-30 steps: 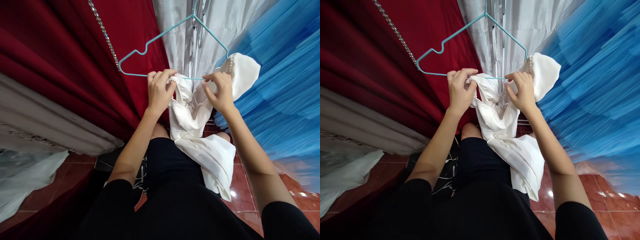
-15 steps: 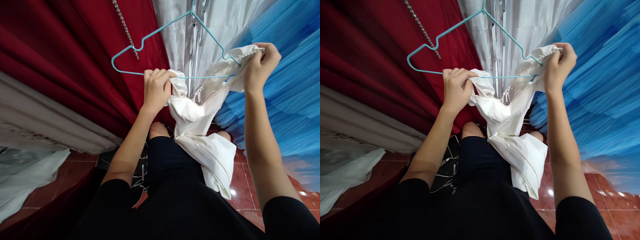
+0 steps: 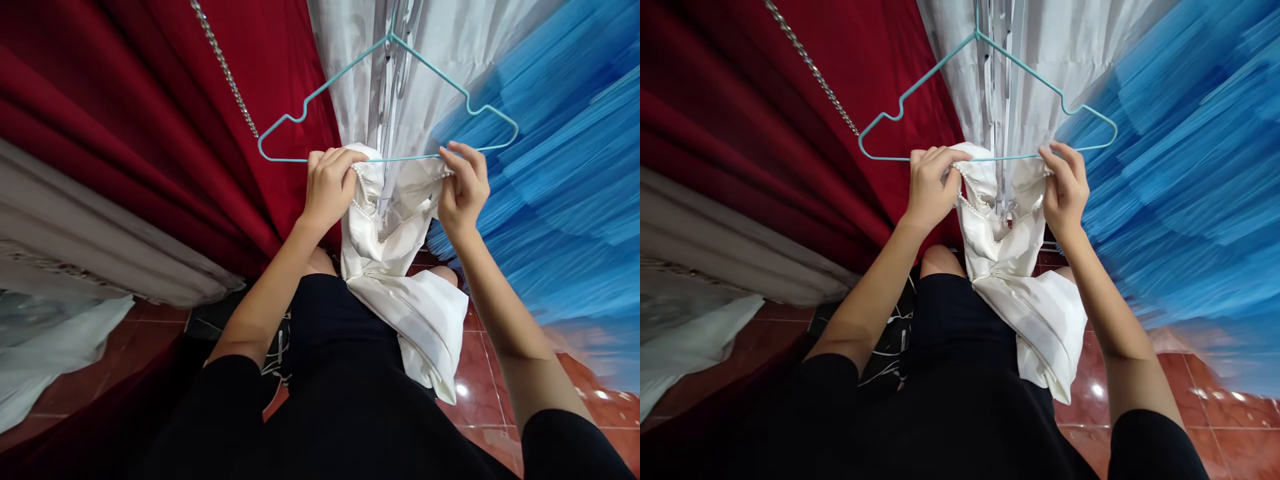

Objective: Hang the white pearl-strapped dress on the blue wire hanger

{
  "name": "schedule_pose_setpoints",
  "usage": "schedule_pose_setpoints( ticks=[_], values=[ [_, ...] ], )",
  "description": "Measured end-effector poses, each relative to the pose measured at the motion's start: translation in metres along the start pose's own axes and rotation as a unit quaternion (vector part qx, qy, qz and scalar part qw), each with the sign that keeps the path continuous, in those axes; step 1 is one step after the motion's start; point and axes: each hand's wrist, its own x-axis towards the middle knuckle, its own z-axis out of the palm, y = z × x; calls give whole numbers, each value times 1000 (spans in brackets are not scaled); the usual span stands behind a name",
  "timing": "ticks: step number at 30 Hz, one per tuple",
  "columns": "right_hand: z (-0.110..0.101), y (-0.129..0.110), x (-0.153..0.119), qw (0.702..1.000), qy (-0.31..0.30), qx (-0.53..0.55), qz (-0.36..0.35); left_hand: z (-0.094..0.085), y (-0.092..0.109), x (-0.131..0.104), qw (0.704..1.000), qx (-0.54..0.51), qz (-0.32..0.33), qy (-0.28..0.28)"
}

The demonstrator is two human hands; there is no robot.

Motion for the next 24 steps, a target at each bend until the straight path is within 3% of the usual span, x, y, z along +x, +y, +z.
schedule_pose_setpoints(
  ticks=[4,7,10,14,16,18,22,24],
  values=[
    [19,1,12,997,-71,33,21,-2,-1,-6,999,0,29,28],
    [18,4,14,996,-77,10,33,-1,-12,-23,991,-5,26,133],
    [9,3,13,997,-79,-10,25,3,-34,-49,967,-53,-29,248],
    [0,0,16,996,-86,-24,12,0,-79,-66,934,-143,-130,300],
    [0,-1,17,996,-81,-27,7,-12,-99,-59,919,-147,-160,329],
    [1,-1,18,996,-78,-30,6,-30,-112,-42,912,-145,-149,354],
    [1,-2,18,995,-90,-36,19,-68,-115,9,913,-148,-42,379],
    [0,-3,17,995,-96,-26,25,-80,-110,35,925,-123,29,358]
  ],
)
